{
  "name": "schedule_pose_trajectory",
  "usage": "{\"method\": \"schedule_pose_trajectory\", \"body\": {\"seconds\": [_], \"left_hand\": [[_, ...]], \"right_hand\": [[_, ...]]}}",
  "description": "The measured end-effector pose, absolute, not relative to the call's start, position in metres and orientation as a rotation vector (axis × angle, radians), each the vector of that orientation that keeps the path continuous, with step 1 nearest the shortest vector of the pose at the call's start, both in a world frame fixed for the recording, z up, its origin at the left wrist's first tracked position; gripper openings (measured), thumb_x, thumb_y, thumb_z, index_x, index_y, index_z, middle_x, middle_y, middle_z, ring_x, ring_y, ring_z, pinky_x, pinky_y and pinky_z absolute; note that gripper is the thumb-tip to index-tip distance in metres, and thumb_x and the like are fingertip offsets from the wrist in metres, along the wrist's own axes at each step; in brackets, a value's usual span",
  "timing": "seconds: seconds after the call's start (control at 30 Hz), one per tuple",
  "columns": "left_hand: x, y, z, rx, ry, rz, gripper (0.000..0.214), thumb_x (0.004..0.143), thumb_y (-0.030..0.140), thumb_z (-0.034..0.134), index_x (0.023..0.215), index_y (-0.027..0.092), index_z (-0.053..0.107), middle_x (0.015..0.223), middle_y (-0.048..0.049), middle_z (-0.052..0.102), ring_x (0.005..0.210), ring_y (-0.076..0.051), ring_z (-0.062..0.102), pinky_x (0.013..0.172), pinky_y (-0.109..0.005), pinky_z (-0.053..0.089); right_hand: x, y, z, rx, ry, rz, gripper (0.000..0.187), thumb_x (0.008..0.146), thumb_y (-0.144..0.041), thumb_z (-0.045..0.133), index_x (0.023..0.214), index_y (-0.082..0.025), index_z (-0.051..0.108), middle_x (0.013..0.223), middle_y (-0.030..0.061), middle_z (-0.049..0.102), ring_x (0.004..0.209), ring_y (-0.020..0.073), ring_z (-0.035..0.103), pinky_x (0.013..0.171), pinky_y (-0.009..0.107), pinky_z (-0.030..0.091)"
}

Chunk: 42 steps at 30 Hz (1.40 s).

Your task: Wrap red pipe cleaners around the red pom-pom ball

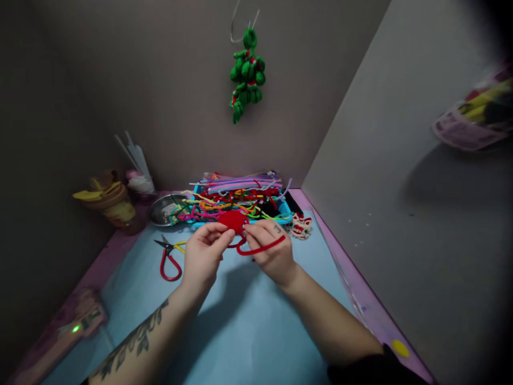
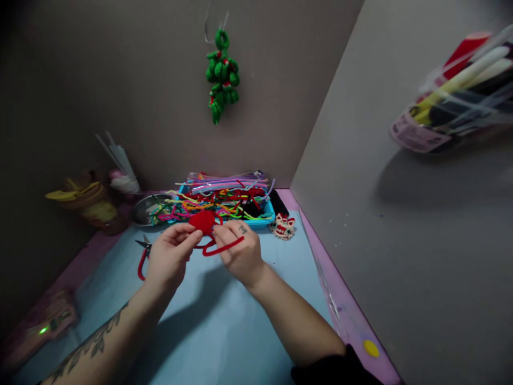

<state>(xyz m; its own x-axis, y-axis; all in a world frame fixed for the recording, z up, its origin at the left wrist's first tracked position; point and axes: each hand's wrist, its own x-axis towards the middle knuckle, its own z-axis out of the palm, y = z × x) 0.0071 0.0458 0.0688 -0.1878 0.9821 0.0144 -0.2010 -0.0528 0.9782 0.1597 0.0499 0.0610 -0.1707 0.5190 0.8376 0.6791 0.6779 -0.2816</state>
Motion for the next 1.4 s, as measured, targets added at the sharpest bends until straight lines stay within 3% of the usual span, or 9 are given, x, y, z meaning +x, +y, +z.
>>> {"method": "schedule_pose_trajectory", "body": {"seconds": [0.23, 0.53, 0.87, 1.0, 1.2, 1.4], "left_hand": [[0.009, 0.044, 0.069, 0.968, 1.16, 1.485, 0.03, 0.062, 0.034, 0.081, 0.078, 0.016, 0.063, 0.053, 0.0071, 0.054, 0.04, -0.003, 0.039, 0.036, -0.013, 0.027], [0.006, 0.046, 0.073, 0.95, 1.151, 1.505, 0.031, 0.061, 0.033, 0.082, 0.079, 0.016, 0.063, 0.053, 0.0069, 0.055, 0.041, -0.003, 0.04, 0.036, -0.013, 0.027], [0.008, 0.043, 0.072, 0.948, 1.114, 1.567, 0.029, 0.06, 0.03, 0.082, 0.079, 0.016, 0.064, 0.062, 0.0036, 0.062, 0.045, -0.005, 0.048, 0.04, -0.015, 0.032], [0.007, 0.044, 0.072, 0.956, 1.157, 1.557, 0.029, 0.061, 0.032, 0.081, 0.078, 0.016, 0.064, 0.057, 0.0053, 0.059, 0.04, -0.004, 0.042, 0.036, -0.015, 0.027], [0.006, 0.045, 0.073, 0.961, 1.146, 1.543, 0.029, 0.061, 0.032, 0.081, 0.078, 0.016, 0.063, 0.057, 0.0051, 0.058, 0.041, -0.004, 0.043, 0.037, -0.015, 0.028], [0.008, 0.042, 0.072, 1.002, 1.168, 1.497, 0.029, 0.062, 0.033, 0.08, 0.078, 0.016, 0.063, 0.054, 0.006, 0.056, 0.04, -0.003, 0.039, 0.036, -0.015, 0.026]], "right_hand": [[0.153, 0.049, 0.064, -0.946, -1.701, -0.092, 0.011, 0.086, -0.017, 0.058, 0.084, -0.022, 0.068, 0.076, 0.002, 0.07, 0.073, 0.0162, 0.066, 0.07, 0.03, 0.053], [0.165, 0.053, 0.069, -0.971, -1.759, 0.021, 0.013, 0.088, -0.016, 0.055, 0.093, -0.019, 0.066, 0.089, 0.007, 0.067, 0.085, 0.0183, 0.063, 0.078, 0.033, 0.052], [0.155, 0.051, 0.07, -0.993, -1.591, 0.331, 0.008, 0.082, -0.018, 0.062, 0.076, -0.019, 0.067, 0.076, 0.0018, 0.059, 0.071, 0.0141, 0.058, 0.064, 0.027, 0.049], [0.154, 0.051, 0.069, -0.979, -1.62, 0.428, 0.01, 0.082, -0.018, 0.062, 0.074, -0.019, 0.07, 0.073, 0.001, 0.058, 0.066, 0.0126, 0.057, 0.059, 0.026, 0.048], [0.16, 0.048, 0.073, -0.975, -1.708, 0.162, 0.013, 0.084, -0.018, 0.061, 0.094, -0.021, 0.069, 0.087, 0.0047, 0.064, 0.08, 0.0162, 0.061, 0.07, 0.03, 0.052], [0.161, 0.049, 0.067, -0.916, -1.826, -0.074, 0.013, 0.088, -0.017, 0.056, 0.09, -0.022, 0.067, 0.084, 0.0047, 0.067, 0.082, 0.0183, 0.061, 0.076, 0.034, 0.051]]}}
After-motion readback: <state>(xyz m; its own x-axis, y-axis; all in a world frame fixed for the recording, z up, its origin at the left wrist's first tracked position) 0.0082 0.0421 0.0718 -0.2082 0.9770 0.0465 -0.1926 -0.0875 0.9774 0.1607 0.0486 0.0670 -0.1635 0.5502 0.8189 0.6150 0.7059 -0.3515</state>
